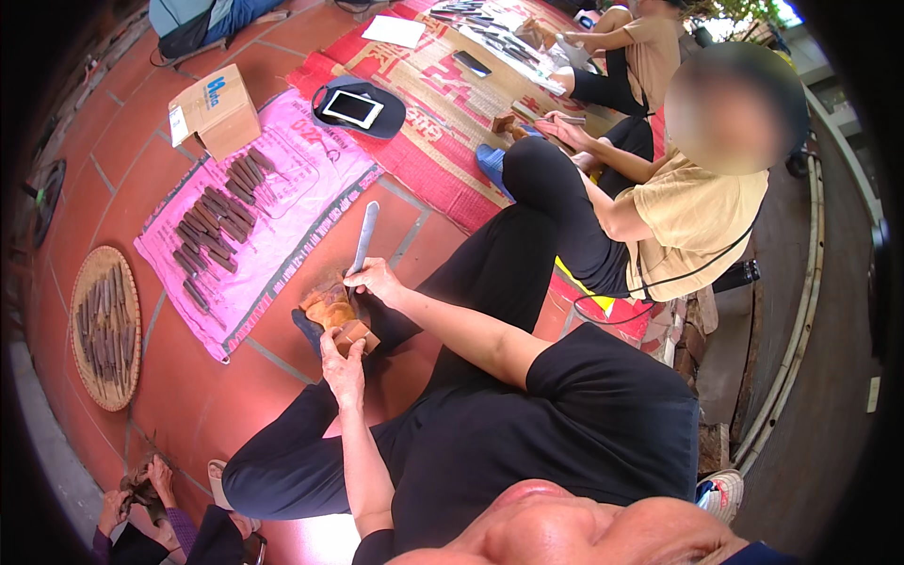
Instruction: The person sits on the floor and carves a small wooden object using a knife. They hold the wood in their left hand and shape it with the knife in their right hand, rotating the piece as needed. Finished wooden items are visible on a pink cloth nearby.
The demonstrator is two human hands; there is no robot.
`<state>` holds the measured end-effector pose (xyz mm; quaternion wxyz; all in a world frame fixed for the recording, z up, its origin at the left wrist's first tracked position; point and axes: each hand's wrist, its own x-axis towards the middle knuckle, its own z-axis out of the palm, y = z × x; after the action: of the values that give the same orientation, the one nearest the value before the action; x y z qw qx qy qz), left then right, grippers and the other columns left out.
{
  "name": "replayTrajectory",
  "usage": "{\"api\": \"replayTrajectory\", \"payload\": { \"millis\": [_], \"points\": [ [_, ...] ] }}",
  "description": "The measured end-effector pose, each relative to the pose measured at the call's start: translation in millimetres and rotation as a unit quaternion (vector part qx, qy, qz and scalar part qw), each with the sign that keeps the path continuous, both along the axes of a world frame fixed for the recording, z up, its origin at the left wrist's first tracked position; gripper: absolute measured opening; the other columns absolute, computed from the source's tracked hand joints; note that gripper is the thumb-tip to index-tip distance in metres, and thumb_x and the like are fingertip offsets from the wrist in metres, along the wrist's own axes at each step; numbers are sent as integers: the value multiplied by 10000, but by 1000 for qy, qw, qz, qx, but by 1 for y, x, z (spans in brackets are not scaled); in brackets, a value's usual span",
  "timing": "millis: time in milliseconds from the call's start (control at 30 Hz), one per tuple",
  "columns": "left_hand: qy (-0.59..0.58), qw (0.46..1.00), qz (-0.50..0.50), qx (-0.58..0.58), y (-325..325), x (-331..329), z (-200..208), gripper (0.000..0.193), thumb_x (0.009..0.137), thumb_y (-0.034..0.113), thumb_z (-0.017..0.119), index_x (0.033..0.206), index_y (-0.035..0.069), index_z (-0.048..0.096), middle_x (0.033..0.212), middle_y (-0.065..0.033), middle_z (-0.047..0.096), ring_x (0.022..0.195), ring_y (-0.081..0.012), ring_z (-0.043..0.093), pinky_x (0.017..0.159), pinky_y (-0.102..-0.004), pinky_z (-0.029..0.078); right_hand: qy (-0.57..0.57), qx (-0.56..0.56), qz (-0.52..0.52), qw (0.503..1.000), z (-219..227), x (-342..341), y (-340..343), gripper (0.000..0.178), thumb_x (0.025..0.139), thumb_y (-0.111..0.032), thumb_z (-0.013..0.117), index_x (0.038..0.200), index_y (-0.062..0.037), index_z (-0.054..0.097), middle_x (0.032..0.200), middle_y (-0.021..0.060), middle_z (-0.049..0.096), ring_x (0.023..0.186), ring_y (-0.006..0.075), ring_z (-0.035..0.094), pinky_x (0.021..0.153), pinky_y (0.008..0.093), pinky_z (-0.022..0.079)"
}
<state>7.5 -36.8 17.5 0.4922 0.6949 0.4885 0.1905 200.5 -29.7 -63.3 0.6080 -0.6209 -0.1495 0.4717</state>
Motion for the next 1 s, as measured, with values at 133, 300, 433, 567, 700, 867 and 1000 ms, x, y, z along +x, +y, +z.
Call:
{"api": "replayTrajectory", "payload": {
  "millis": [133, 300, 433, 567, 700, 867, 1000],
  "points": [
    [-8, 1000, 8, 21, 1, -3, -5, 416, 759, 91, 690, 1128, 51, 503, 1055, -164, 605, 980, -298, 588, 854, -373, 451, 58, -24, -4, 998, 18, 1, 0, 70, 771, -75, 678, 814, -60, 626, 702, 38, 649, 527, 113, 608, 442, 223, 443],
    [-42, 999, 15, -5, 4, -5, -11, 412, 763, 76, 688, 1132, 57, 506, 1044, -118, 603, 943, -230, 584, 831, -329, 461, 90, -36, -6, 995, 19, -1, -2, 71, 788, -87, 667, 842, -71, 623, 741, 45, 663, 581, 132, 643, 495, 233, 492],
    [-120, 986, 57, -105, 1, -5, -10, 376, 779, 43, 669, 1120, 53, 512, 1038, -80, 585, 936, -169, 557, 821, -291, 458, 84, -25, -4, 996, 18, -3, -2, 65, 773, -67, 674, 813, -70, 624, 732, 48, 660, 608, 138, 648, 525, 237, 501],
    [-143, 981, 70, -107, -4, 0, -10, 363, 786, 8, 644, 1122, 44, 513, 1056, -87, 566, 960, -169, 549, 837, -295, 450, 59, 3, 21, 998, 10, 2, -4, 67, 764, -67, 690, 807, -62, 638, 739, 46, 654, 640, 144, 644, 576, 246, 515],
    [-122, 988, 49, -78, -8, 0, -17, 352, 816, 27, 623, 1144, 50, 498, 1084, -93, 561, 989, -180, 535, 874, -299, 427, 55, -5, 24, 998, 9, 1, -3, 83, 744, -39, 695, 800, -50, 636, 718, 48, 640, 625, 143, 632, 576, 247, 514],
    [-85, 994, 26, -56, -9, 0, -16, 362, 827, 40, 607, 1167, 52, 483, 1107, -123, 567, 1015, -222, 545, 896, -324, 421, 52, 14, 10, 998, 8, 1, -3, 98, 726, -18, 700, 788, -35, 626, 713, 58, 636, 616, 143, 626, 570, 249, 513],
    [-57, 998, 10, -35, -8, -2, -10, 384, 816, 37, 610, 1175, 52, 474, 1124, -145, 567, 1047, -257, 547, 914, -344, 418, 42, 5, -14, 999, 14, -1, -2, 124, 688, 5, 704, 750, -29, 603, 669, 71, 632, 575, 150, 623, 529, 249, 498]
  ]
}}
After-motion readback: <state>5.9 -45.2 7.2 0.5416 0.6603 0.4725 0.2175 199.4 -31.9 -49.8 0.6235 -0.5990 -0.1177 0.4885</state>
